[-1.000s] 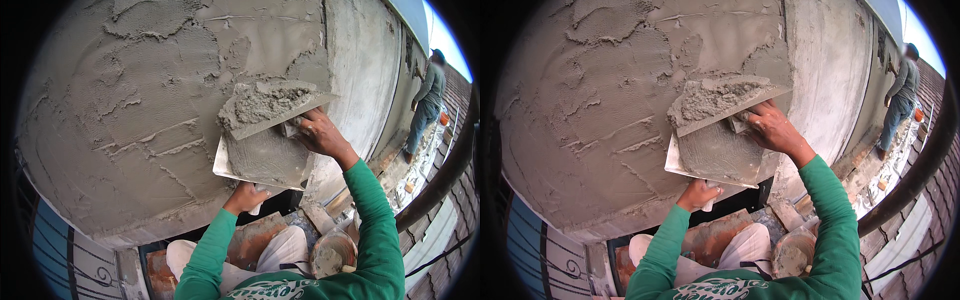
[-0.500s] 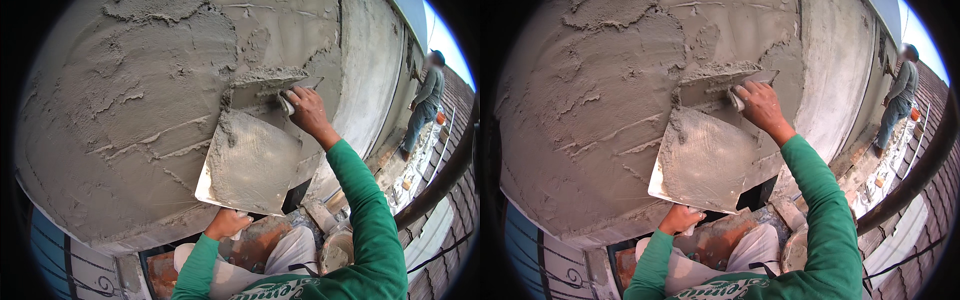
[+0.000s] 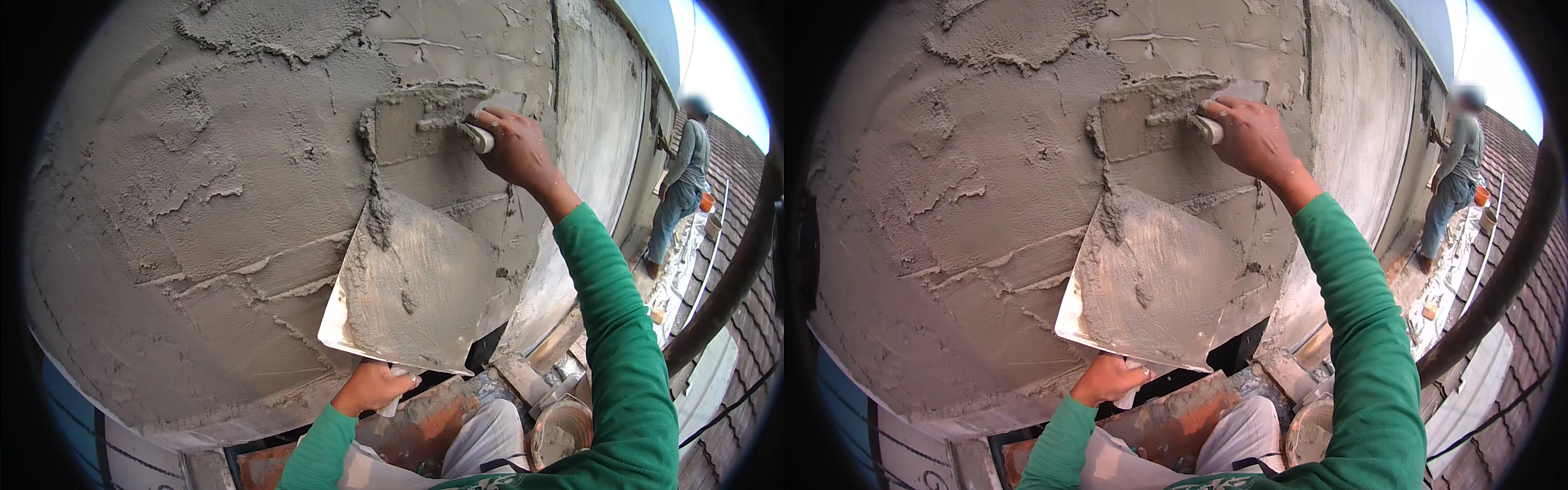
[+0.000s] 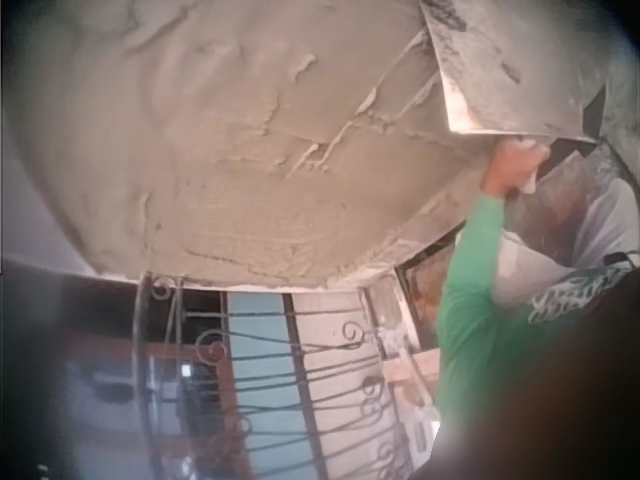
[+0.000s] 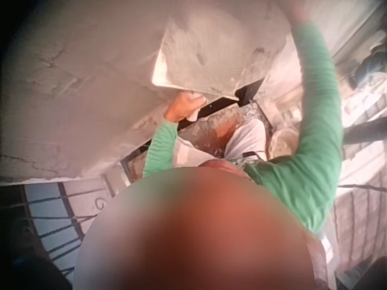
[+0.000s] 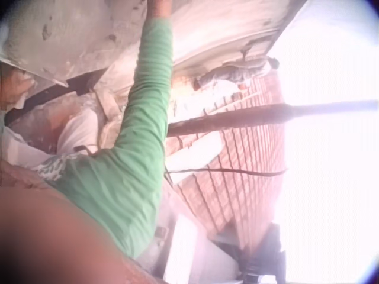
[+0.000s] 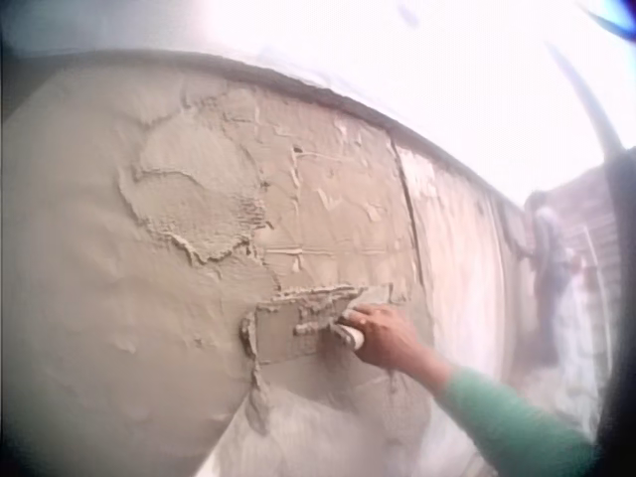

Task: The person scoops plaster from a bucket onto a hawk and uses a trowel to apply and smooth the plaster onto an exterior wall. The person repeatedly transfers material and spreads it across the surface.

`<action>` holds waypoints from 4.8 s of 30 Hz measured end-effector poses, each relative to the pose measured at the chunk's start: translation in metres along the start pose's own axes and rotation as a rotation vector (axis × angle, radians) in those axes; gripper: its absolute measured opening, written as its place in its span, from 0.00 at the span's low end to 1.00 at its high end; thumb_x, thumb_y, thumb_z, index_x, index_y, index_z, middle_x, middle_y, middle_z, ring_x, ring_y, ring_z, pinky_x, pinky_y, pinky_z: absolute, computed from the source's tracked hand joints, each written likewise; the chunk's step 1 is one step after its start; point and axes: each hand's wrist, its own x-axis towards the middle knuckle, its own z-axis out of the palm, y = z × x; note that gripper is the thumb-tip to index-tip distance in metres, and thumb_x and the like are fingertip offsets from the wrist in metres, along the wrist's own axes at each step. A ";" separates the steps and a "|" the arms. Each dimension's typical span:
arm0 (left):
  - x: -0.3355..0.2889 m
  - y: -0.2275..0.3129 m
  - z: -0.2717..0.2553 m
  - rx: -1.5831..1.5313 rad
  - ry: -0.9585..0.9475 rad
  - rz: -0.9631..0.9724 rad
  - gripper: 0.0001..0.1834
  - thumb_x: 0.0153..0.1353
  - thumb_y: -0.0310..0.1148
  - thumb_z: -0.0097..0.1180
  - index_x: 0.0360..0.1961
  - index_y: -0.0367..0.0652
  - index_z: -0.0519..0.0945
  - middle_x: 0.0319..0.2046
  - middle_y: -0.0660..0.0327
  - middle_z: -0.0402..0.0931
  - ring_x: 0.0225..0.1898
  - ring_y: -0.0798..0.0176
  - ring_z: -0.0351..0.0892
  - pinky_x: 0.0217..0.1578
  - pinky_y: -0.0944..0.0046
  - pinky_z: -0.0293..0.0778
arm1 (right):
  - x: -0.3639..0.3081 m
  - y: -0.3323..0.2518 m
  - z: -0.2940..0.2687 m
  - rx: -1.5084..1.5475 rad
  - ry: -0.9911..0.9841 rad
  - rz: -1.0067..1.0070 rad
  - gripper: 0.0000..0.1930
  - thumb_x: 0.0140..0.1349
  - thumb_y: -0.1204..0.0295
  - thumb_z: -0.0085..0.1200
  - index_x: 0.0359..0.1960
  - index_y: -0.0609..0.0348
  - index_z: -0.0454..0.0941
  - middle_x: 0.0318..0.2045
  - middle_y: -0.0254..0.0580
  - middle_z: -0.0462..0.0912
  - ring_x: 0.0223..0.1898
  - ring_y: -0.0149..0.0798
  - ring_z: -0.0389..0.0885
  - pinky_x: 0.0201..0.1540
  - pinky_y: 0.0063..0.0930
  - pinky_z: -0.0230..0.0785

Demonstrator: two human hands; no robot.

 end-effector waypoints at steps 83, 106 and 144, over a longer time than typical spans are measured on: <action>-0.020 -0.013 0.017 0.294 0.290 0.175 0.22 0.57 0.38 0.66 0.52 0.40 0.83 0.49 0.50 0.85 0.53 0.46 0.82 0.57 0.54 0.74 | -0.053 -0.090 -0.026 0.170 0.172 -0.129 0.12 0.54 0.74 0.60 0.42 0.54 0.80 0.33 0.38 0.76 0.37 0.44 0.79 0.41 0.40 0.71; -0.109 -0.117 0.055 0.075 0.171 -0.102 0.34 0.52 0.34 0.69 0.60 0.32 0.77 0.56 0.46 0.80 0.60 0.51 0.76 0.63 0.58 0.69 | 0.180 -0.008 -0.074 0.030 0.156 0.338 0.18 0.59 0.70 0.58 0.52 0.58 0.82 0.37 0.63 0.86 0.41 0.61 0.86 0.42 0.49 0.76; -0.085 -0.126 0.141 -0.734 -0.095 -0.490 0.18 0.50 0.21 0.60 0.45 0.32 0.80 0.30 0.58 0.77 0.28 0.61 0.76 0.32 0.60 0.76 | -0.502 0.100 -0.180 -0.367 -1.095 1.090 0.27 0.54 0.65 0.61 0.57 0.59 0.78 0.47 0.64 0.85 0.52 0.62 0.84 0.55 0.52 0.76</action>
